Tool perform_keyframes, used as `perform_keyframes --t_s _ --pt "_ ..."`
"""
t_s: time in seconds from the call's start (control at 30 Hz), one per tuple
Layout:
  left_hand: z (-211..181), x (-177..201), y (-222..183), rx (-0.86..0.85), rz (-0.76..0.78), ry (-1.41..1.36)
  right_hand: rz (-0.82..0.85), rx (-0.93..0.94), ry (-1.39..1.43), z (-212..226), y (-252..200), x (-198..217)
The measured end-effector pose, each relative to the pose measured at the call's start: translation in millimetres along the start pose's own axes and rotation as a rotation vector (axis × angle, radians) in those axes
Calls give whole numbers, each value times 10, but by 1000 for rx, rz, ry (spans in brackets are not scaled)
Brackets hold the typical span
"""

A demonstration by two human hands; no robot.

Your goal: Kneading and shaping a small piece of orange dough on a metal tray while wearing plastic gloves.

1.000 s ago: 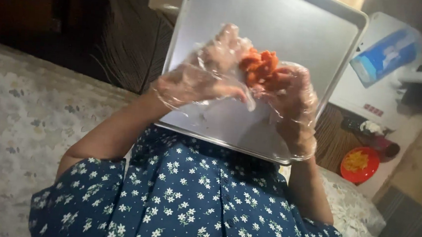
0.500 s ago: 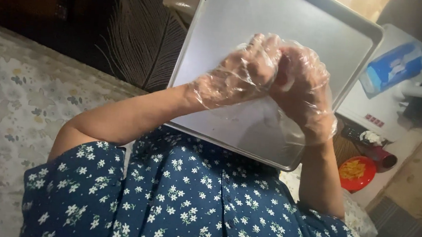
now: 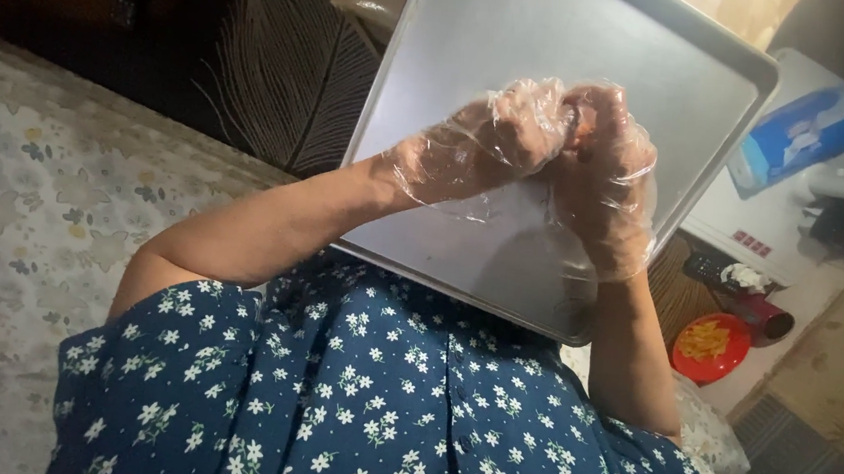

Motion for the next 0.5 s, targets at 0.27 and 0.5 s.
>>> perform_keyframes --t_s 0.27,0.5 --pt "-9 17 40 -40 43 -240 253 89 1208 402 -20 156" --pt "-138 -29 -333 -240 15 436 258 -51 784 217 -184 208"
Point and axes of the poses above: each hand's wrist, its own y-axis towards the middle knuckle, its own x-axis out of the back of the hand, z = x × y, the point moved 3 cm from there along y, towards the middle knuckle, and after that the axes turned 4 degrees about -y, right-handed, at the moved point
